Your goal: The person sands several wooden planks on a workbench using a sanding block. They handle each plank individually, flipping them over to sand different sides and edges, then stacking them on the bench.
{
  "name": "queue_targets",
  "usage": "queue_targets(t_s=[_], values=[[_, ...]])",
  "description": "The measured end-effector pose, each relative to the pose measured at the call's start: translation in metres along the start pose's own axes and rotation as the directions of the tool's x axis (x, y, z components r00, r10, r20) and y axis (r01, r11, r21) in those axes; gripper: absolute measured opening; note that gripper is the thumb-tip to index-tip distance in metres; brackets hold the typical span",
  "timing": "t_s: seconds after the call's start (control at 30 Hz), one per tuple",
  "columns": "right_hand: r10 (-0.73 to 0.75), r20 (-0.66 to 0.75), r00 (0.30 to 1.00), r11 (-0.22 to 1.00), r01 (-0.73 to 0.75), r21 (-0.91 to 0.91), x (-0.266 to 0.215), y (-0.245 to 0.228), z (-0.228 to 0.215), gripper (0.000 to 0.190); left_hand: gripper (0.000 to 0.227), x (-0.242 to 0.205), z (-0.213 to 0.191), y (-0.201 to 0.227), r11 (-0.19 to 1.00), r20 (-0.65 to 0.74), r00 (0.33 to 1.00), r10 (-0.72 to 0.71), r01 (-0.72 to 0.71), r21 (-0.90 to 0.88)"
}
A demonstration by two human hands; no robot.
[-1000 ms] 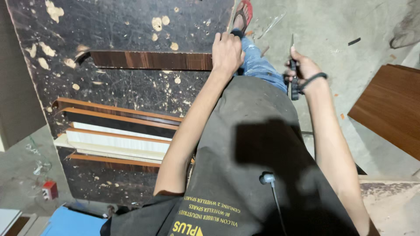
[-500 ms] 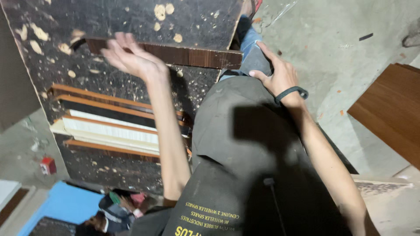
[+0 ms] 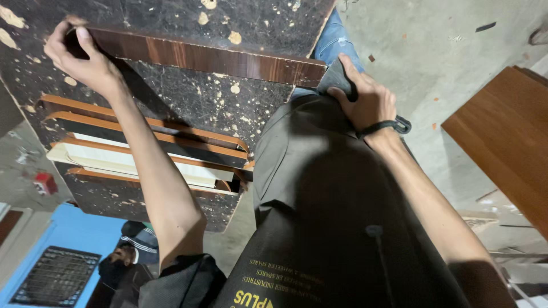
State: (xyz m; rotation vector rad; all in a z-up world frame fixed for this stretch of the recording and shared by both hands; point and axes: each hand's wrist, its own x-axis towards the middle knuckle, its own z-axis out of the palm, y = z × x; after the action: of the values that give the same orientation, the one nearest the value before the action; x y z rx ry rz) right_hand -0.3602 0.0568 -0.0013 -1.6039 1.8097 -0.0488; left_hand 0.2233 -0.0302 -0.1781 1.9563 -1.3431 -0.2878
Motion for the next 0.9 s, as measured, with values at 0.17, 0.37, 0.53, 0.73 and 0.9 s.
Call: queue_targets(t_s=[0.17, 0.37, 0.53, 0.73, 0.9], values=[[0.032, 0.068, 0.997, 0.999, -0.033, 0.009, 0.012, -0.013, -0.012, 0.07, 0.024, -0.006, 0.013, 0.028, 0.999, -0.143, 0.99, 0.02, -0.015, 0.033], [0.116, 0.204, 0.972, 0.992, -0.102, -0.077, 0.019, -0.012, -0.006, 0.068, 0.028, -0.032, 0.044, 0.02, 0.941, -0.336, 0.886, -0.319, 0.255, -0.22], [-0.051, 0.16, 0.986, 0.992, 0.068, -0.104, 0.025, -0.005, -0.008, 0.069, 0.031, -0.054, 0.057, -0.034, 0.974, -0.448, 0.881, -0.15, 0.209, 0.084], [-0.245, 0.258, 0.935, 0.916, 0.31, -0.254, 0.054, -0.025, -0.013, 0.06, 0.041, -0.074, 0.07, -0.06, 0.943, -0.517, 0.836, -0.185, 0.298, 0.146], [-0.294, 0.39, 0.873, 0.841, 0.43, -0.327, 0.086, -0.088, 0.026, 0.059, 0.046, -0.109, 0.061, -0.048, 0.913, -0.541, 0.806, -0.241, 0.377, 0.154]])
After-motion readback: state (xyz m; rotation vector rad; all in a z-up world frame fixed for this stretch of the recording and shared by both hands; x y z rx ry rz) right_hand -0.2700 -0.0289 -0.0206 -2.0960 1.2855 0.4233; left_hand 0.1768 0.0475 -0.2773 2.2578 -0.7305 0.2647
